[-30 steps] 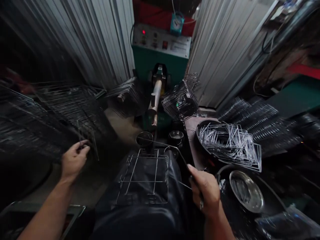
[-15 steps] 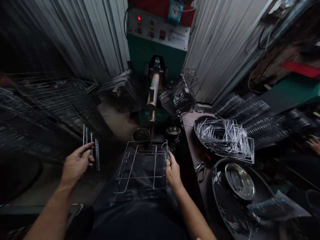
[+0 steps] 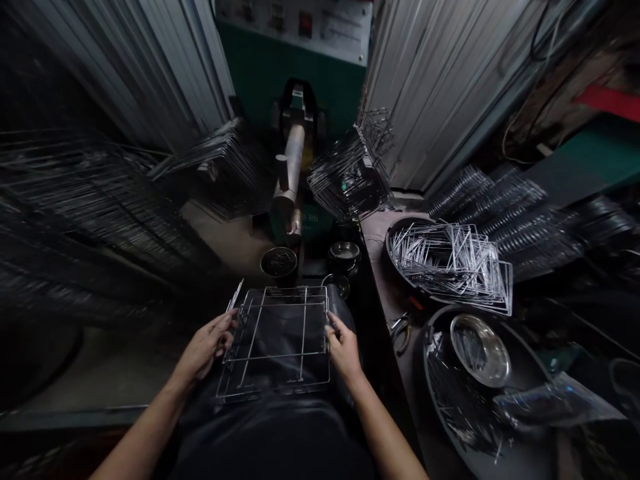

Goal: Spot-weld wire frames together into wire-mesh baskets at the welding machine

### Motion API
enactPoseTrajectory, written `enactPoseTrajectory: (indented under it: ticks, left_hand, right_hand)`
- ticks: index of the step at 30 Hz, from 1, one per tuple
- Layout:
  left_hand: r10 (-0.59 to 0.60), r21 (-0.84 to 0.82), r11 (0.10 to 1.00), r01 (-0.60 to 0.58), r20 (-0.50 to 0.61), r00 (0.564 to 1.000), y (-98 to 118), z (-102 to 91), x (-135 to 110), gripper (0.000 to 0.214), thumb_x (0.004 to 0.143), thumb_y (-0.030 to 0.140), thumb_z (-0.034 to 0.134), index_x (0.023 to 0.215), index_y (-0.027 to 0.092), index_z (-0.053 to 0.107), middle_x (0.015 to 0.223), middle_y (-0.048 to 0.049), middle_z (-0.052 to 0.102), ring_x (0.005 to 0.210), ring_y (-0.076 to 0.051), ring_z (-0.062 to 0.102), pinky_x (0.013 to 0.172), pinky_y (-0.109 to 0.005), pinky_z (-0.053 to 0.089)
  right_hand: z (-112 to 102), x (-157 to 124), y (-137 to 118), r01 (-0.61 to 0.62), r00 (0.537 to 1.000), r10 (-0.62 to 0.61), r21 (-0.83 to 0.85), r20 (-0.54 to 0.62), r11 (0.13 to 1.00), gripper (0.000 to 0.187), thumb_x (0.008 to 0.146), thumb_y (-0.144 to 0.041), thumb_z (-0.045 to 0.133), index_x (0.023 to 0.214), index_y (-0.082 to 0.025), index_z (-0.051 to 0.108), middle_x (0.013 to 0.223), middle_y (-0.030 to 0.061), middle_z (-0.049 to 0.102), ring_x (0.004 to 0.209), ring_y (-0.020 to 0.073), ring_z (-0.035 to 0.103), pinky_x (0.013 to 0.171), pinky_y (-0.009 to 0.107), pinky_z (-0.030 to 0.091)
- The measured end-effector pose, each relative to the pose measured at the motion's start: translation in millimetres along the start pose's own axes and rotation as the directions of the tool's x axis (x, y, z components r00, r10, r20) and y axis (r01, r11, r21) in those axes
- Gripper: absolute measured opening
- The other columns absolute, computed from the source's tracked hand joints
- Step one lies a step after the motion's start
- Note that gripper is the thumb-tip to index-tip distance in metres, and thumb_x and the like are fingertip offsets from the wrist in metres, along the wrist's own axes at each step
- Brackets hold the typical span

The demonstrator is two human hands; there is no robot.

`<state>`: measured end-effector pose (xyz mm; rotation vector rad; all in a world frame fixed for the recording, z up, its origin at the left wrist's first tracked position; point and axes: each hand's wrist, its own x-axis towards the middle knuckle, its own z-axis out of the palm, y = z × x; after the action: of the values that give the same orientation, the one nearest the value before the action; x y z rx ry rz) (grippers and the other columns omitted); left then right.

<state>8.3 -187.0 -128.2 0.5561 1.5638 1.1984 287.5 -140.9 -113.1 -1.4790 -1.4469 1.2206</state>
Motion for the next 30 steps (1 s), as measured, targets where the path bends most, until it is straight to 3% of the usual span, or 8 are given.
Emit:
enactPoseTrajectory:
  ticks: [5,10,16,23,26,30]
  left_hand:
    - [-0.037,0.018,0.999,0.036,0.073,0.997,-9,0.3,2,0.085,0.057,0.055,0.070,0.126,0.011,0.048,0.054,0.0062,0.045,0.042,-0.005,0.034,0.037,-0.015,0.021]
    - [-0.024,0.021,1.000,0.022,0.086,0.996,-10,-0.9,3,0.084,0.059,0.052,0.070,0.129,0.012,0.046,0.054,0.0061,0.046,0.044,-0.005,0.036,0.036,-0.014,0.023]
    - [-0.055,0.009,0.999,0.054,0.071,0.996,-10,-0.7,1,0.084,0.059,0.049,0.071,0.131,0.017,0.044,0.057,0.0062,0.045,0.044,-0.005,0.038,0.036,-0.014,0.024]
    - [-0.056,0.017,0.998,0.056,-0.003,0.998,-10,4.8,-7,0.091,0.051,0.053,0.075,0.129,0.016,0.048,0.056,0.0056,0.047,0.043,-0.005,0.036,0.037,-0.015,0.024]
    - [-0.043,0.012,0.999,0.043,-0.008,0.999,-10,5.9,-9,0.093,0.048,0.053,0.076,0.128,0.014,0.049,0.057,0.0047,0.049,0.044,-0.005,0.036,0.037,-0.016,0.023]
    - [0.006,0.014,1.000,-0.006,-0.029,1.000,-12,4.9,-12,0.090,0.047,0.052,0.076,0.124,0.012,0.053,0.061,0.0030,0.053,0.049,-0.007,0.042,0.042,-0.017,0.030]
  right_hand:
    - [1,4,8,0.023,0.999,-0.022,-0.035,0.033,0.999,0.043,0.081,-0.035,0.054,0.118,-0.015,0.061,0.110,0.0083,0.067,0.103,0.0228,0.061,0.092,0.037,0.046]
    - [-1,3,12,0.032,0.998,-0.029,-0.066,0.055,0.997,0.041,0.081,-0.031,0.052,0.118,-0.018,0.060,0.115,0.0072,0.064,0.109,0.0220,0.058,0.097,0.037,0.043]
    - [-2,3,17,0.007,0.998,-0.003,-0.056,0.060,0.998,0.039,0.078,-0.029,0.055,0.115,-0.021,0.063,0.116,0.0056,0.064,0.108,0.0222,0.059,0.098,0.039,0.041]
    - [1,1,23,-0.017,0.998,0.012,0.082,0.065,0.996,0.039,0.076,-0.030,0.058,0.114,-0.023,0.063,0.119,0.0049,0.062,0.113,0.0218,0.054,0.101,0.039,0.036]
    - [3,1,27,-0.066,0.995,0.055,0.142,0.078,0.988,0.042,0.076,-0.032,0.059,0.117,-0.022,0.060,0.110,0.0050,0.066,0.100,0.0205,0.060,0.093,0.037,0.043]
    - [4,1,30,-0.134,0.981,0.100,0.209,0.165,0.969,0.050,0.076,-0.031,0.059,0.124,-0.019,0.053,0.077,0.0007,0.066,0.070,0.0148,0.060,0.072,0.029,0.048]
